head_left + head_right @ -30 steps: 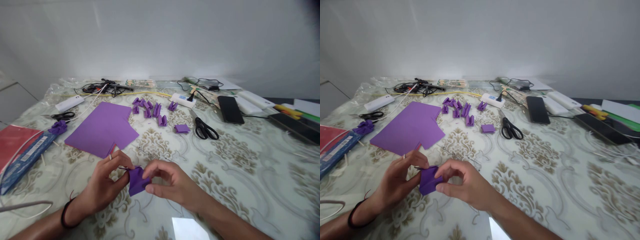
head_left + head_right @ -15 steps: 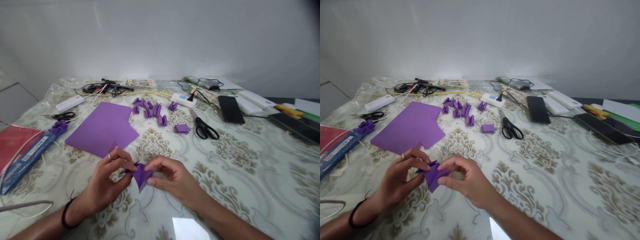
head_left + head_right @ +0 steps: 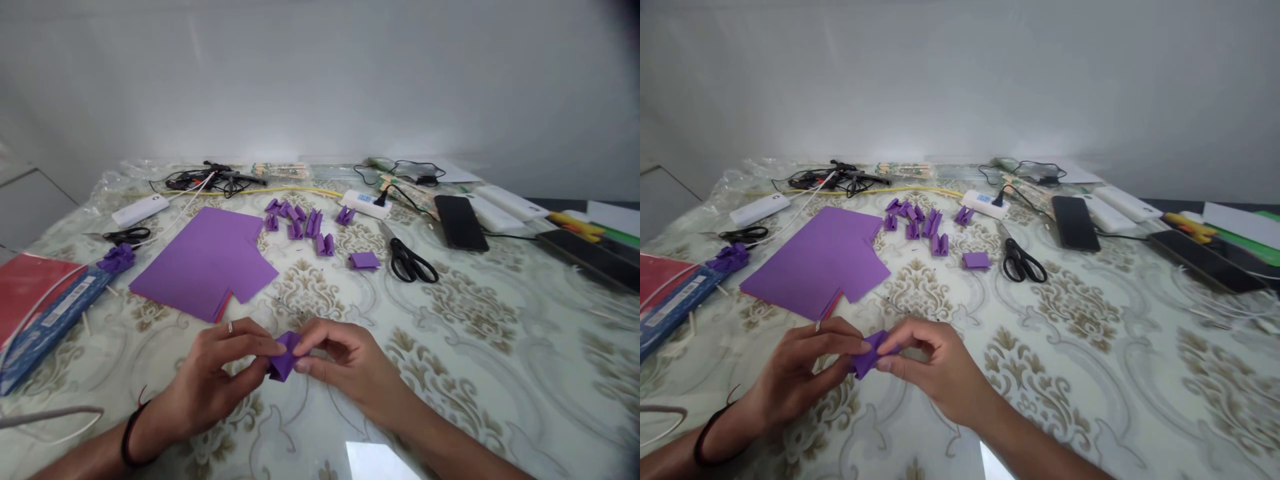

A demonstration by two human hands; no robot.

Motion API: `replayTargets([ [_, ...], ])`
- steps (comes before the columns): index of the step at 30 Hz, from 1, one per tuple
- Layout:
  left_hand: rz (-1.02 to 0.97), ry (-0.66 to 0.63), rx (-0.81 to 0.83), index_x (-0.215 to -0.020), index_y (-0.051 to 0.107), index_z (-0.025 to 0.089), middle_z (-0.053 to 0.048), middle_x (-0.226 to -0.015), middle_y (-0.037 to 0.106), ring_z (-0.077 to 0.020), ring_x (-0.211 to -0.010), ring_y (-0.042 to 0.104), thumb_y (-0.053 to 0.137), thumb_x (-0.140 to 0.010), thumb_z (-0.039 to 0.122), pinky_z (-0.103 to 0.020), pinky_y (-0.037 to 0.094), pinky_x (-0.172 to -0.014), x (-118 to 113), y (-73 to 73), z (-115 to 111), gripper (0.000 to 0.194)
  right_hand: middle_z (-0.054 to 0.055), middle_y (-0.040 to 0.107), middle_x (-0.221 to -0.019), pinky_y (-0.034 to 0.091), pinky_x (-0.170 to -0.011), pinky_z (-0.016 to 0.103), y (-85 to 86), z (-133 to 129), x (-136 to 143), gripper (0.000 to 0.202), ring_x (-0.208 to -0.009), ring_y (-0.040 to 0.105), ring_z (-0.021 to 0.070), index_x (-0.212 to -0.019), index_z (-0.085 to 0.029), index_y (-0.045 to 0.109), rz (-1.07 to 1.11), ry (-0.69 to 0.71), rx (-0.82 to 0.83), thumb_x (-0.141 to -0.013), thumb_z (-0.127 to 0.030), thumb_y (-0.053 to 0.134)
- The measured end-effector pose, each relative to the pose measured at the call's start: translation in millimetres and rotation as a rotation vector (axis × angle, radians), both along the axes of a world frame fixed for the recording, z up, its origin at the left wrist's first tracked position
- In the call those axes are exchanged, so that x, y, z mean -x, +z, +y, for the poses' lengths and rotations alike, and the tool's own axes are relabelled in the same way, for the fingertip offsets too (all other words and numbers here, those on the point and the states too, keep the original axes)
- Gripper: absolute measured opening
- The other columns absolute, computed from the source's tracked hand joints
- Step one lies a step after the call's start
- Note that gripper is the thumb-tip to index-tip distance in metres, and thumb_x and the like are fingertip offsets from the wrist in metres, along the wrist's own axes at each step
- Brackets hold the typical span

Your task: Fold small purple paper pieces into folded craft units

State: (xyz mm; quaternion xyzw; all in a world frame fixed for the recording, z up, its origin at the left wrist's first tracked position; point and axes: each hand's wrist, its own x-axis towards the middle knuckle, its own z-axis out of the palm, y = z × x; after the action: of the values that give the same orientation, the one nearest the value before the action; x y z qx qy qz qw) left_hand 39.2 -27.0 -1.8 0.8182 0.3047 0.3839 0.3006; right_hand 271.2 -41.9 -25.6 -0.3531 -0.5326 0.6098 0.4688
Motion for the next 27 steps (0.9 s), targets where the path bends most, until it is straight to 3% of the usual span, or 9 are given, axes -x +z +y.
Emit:
replayTargets([
  [15, -0.082, 0.038, 0.005, -0.11, 0.083, 0.032, -0.002, -0.094, 0.084, -0.0154, -0.08, 0.08, 0.08, -0.094, 0.02, -0.02, 0.065, -0.073, 0.7, 1.0, -0.2, 0.02, 0.0, 0.076, -0.086, 0.052, -0.078, 0.026, 3.7, 1.1, -0.8, 0.012, -0.082, 0.069, 0.0151, -0.085, -0.025, 0.083, 0.023, -0.024, 0.063, -0.085, -0.035, 0.09],
  [20, -0.086, 0.038, 0.023, -0.105, 0.081, 0.029, -0.002, -0.093, 0.085, -0.0174, -0.081, 0.082, 0.078, -0.095, 0.022, -0.022, 0.065, -0.072, -1.2, 0.5, -2.4, 0.013, 0.0, 0.075, -0.085, 0.052, -0.08, 0.028, 7.1, 0.4, 1.9, 0.016, -0.084, 0.069, 0.0168, -0.083, -0.025, 0.081, -0.019, -0.043, 0.0, -0.082, -0.036, 0.092],
  [27, -0.119, 0.099, 0.1, -0.09, 0.073, 0.024, -0.002, -0.086, 0.085, -0.018, -0.073, 0.081, 0.079, -0.094, 0.023, -0.022, 0.064, -0.065, -2.1, -3.0, -7.3, 0.007, 0.002, 0.076, -0.083, 0.051, -0.077, 0.031, 9.7, -2.4, 3.8, 0.015, -0.08, 0.069, 0.0183, -0.079, -0.024, 0.08, -0.056, -0.087, -0.093, -0.088, -0.034, 0.086],
])
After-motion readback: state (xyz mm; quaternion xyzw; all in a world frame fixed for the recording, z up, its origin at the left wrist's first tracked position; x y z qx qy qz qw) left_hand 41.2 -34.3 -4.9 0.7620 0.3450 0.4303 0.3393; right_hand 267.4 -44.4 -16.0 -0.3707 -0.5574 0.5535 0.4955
